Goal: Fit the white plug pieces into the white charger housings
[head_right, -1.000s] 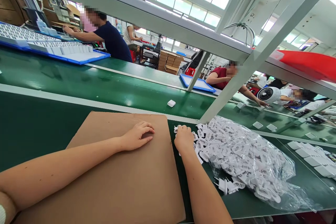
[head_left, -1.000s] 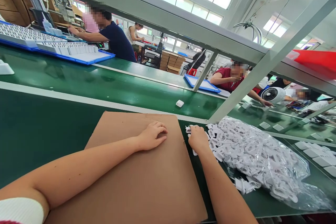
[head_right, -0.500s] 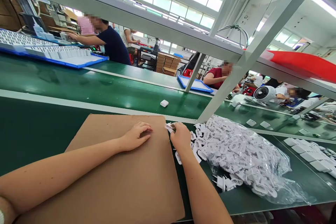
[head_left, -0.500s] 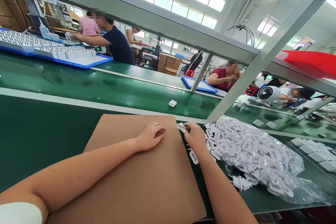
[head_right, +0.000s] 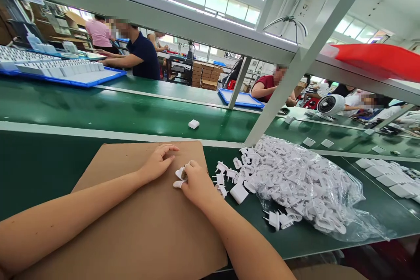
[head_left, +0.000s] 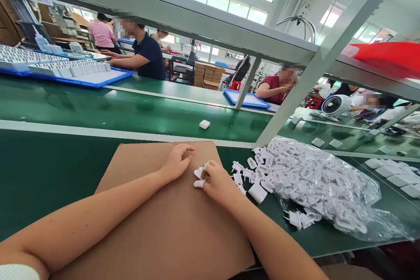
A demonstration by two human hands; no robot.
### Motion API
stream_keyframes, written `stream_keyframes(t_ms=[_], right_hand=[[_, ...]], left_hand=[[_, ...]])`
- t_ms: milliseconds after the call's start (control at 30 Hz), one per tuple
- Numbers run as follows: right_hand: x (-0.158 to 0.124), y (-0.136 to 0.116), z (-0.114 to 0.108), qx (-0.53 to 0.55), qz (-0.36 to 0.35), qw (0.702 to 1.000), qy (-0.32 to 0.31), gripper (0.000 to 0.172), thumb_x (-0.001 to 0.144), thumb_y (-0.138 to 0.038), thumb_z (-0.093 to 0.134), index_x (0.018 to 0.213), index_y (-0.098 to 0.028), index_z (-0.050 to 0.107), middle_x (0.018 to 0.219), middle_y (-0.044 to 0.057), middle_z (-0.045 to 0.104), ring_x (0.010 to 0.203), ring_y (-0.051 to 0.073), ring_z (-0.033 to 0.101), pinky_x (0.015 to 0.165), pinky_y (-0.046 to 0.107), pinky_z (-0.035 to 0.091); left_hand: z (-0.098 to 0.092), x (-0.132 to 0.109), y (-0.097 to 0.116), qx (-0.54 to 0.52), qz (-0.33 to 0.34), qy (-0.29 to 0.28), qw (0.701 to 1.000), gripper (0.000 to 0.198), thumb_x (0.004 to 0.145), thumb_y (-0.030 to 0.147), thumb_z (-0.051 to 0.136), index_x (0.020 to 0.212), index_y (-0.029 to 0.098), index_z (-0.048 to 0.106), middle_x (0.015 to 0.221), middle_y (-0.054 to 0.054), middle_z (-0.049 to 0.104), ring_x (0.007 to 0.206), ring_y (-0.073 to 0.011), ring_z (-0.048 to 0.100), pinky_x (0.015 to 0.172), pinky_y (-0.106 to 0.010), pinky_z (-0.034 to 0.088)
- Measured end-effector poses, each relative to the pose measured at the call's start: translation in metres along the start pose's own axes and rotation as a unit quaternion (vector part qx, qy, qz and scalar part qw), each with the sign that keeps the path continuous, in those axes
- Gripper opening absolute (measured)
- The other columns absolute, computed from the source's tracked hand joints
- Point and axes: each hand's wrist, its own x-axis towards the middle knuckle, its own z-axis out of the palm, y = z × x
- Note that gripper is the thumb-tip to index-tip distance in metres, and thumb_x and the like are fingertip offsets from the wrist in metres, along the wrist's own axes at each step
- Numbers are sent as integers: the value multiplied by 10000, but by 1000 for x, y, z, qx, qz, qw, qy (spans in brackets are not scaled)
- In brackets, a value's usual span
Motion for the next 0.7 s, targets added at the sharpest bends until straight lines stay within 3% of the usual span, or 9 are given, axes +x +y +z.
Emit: stream_keyframes(t_ms=[133, 300, 400, 500, 700], right_hand=[[-1, -1, -1, -54, -5, 999, 1, 175, 784, -49, 595, 811, -201, 510, 948, 24, 607, 795, 157, 531, 678, 272, 344], [-2, -6, -1, -85, -26, 996, 6, 373, 747, -21, 573, 1069, -209, 550, 1017, 39, 665, 914, 208, 577, 701, 290, 347], [2, -4, 1, -92, -20, 995, -24, 323, 775, -35, 572, 1046, -211, 589, 1043, 53, 665, 955, 219, 582, 676, 289, 338], [5, 2, 3, -82, -20, 996, -40, 256, 787, -63, 587, 983, -222, 626, 1001, 43, 649, 931, 209, 579, 630, 276, 317], [9, 12, 4, -31, -33, 998, -31, 282, 771, -78, 612, 984, -239, 705, 962, 29, 658, 909, 195, 596, 661, 267, 369]], left_hand=[[2, 0, 2, -26, -42, -14, 999, 354, 817, 310, 538, 1119, 204, 688, 1243, -89, 671, 1238, -288, 569, 1123, -485, 442], [5, 21, 3, -17, -171, -10, 985, 469, 776, 346, 587, 1209, 176, 649, 1211, -99, 684, 1131, -262, 645, 993, -397, 536], [5, 61, 2, 53, -202, 37, 977, 540, 787, 331, 610, 1300, 163, 593, 1292, -129, 638, 1200, -292, 601, 1033, -417, 503], [8, 112, -4, 121, -201, 68, 970, 604, 767, 317, 673, 1340, 153, 576, 1433, -167, 536, 1383, -362, 434, 1176, -477, 356], [24, 188, -20, 167, -210, 39, 962, 704, 741, 438, 765, 1337, 120, 565, 1470, -249, 500, 1422, -467, 338, 1161, -575, 288]])
